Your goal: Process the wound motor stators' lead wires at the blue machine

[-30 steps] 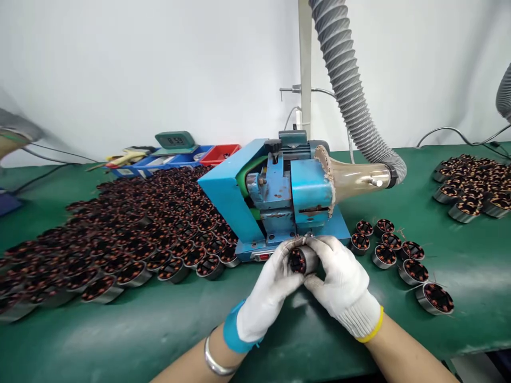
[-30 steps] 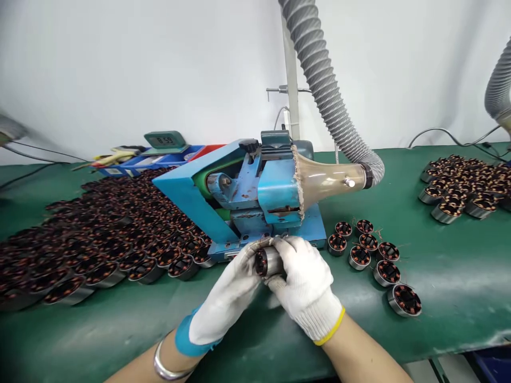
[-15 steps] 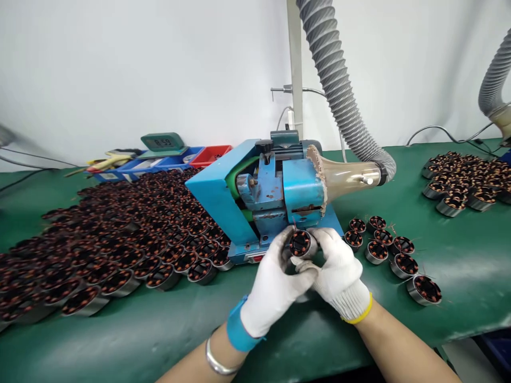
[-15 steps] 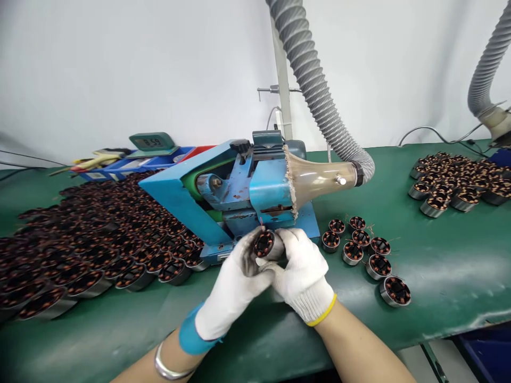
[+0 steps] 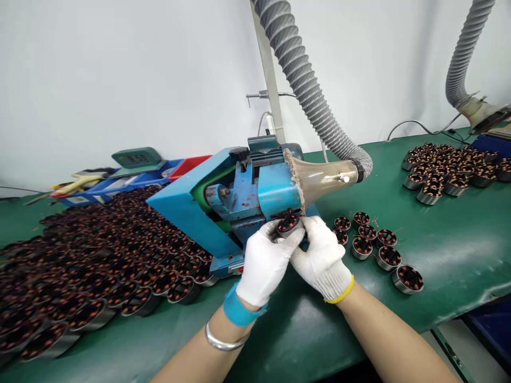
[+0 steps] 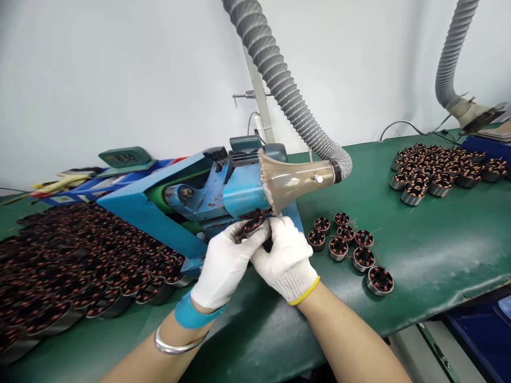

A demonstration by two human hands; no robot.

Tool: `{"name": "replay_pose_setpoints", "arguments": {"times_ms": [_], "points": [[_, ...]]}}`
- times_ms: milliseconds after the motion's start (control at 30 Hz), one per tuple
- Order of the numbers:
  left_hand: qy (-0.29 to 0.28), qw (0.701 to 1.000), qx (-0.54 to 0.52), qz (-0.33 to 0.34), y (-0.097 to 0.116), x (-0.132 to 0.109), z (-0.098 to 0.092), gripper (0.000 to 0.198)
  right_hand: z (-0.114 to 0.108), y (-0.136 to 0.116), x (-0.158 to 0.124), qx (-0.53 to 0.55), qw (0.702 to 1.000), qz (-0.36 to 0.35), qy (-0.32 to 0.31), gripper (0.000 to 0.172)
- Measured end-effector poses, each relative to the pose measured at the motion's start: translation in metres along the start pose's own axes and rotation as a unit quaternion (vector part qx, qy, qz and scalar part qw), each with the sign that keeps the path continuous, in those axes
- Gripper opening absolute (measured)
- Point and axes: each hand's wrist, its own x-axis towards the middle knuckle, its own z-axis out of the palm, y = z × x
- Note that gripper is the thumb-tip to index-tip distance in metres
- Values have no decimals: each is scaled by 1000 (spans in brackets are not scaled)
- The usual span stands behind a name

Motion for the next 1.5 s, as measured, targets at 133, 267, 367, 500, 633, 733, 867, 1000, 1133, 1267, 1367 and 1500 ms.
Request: {"name": "replay_pose_setpoints", "arguments": {"times_ms": [133, 267, 367, 500, 633, 733, 867, 1000, 1133, 1267, 1367, 1500], "points": [[11, 1000, 0, 12, -5, 0, 1, 45, 3, 5, 0, 21, 1000, -16, -6, 35], [8, 1000, 15, 13, -8, -1, 2, 45, 5, 6, -2, 42, 999, 6, 9, 31], [28, 998, 47, 30, -11, -8, 2, 42, 3, 6, -5, 63, 998, -13, -1, 33], [16, 996, 55, 67, -18, -25, -7, 48, 1, 10, -12, 106, 989, -106, 3, 39], [-33, 998, 12, 55, -20, -34, -20, 56, -2, 9, -14, 116, 982, -149, -13, 52], [23, 997, 43, 56, -22, -33, -24, 57, -10, 6, -13, 149, 974, -131, -110, 75], [66, 992, 55, 96, -21, -32, -24, 55, -16, 5, -11, 284, 932, -78, -210, 77], [34, 983, 88, 159, -21, -33, -25, 45, -9, 0, -11, 442, 886, 5, -141, 40], [42, 970, 160, 180, -26, -36, -23, 38, -5, -7, -13, 450, 888, 87, -49, 15], [72, 981, 135, 118, -24, -40, -14, 44, -4, -7, -18, 498, 841, 203, -50, 19], [108, 983, 118, 94, -20, -41, -7, 44, 1, -4, -23, 550, 795, 254, -28, 22], [154, 977, 114, 98, -22, -36, -6, 50, 7, 0, -24, 560, 776, 287, 41, 25]]}}
